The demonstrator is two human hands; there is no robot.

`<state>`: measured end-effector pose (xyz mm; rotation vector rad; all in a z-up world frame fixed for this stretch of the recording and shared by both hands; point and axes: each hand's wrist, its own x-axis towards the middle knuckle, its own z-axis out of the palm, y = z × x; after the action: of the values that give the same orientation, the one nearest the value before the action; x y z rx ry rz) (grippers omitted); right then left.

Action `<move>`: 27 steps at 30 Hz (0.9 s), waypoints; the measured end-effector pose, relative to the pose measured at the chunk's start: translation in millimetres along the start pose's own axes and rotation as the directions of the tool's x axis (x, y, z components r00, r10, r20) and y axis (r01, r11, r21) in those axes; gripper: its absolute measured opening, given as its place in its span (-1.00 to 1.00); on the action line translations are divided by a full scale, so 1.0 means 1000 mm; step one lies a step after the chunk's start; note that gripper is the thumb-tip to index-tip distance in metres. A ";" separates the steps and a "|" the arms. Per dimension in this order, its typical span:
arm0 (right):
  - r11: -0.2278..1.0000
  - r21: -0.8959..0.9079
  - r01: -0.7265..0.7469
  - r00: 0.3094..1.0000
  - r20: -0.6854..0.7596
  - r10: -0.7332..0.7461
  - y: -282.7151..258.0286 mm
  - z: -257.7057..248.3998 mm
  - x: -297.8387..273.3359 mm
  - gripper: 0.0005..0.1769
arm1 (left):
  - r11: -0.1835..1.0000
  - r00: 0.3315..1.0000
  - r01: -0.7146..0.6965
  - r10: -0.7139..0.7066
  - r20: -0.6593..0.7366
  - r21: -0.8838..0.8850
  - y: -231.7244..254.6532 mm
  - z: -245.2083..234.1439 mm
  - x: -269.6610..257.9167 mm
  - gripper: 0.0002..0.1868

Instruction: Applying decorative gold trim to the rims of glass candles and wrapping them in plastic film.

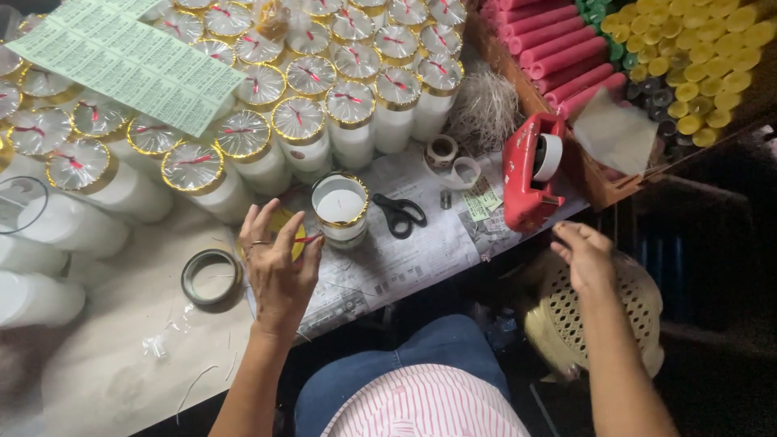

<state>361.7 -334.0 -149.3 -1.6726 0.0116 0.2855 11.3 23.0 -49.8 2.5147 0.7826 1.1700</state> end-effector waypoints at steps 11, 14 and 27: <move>0.972 -0.056 -0.230 0.953 0.191 0.236 0.101 0.044 0.019 -0.87 | 0.907 0.972 0.218 -0.166 0.168 -0.360 -0.028 0.038 -0.010 -0.07; 0.988 -0.152 -0.030 0.946 0.316 0.077 0.064 0.055 -0.006 -0.85 | 0.709 0.928 0.340 -0.146 0.343 -0.618 -0.049 0.067 -0.005 0.28; 0.811 -0.127 0.572 0.448 0.876 -0.179 -0.169 0.204 -0.137 -0.76 | 0.808 0.939 0.329 -0.335 0.079 -0.489 0.006 0.085 -0.011 0.46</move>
<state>222.2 -135.2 22.8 -1.7235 -1.2595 0.7639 72.9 11.1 -107.9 1.8604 0.7660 1.0911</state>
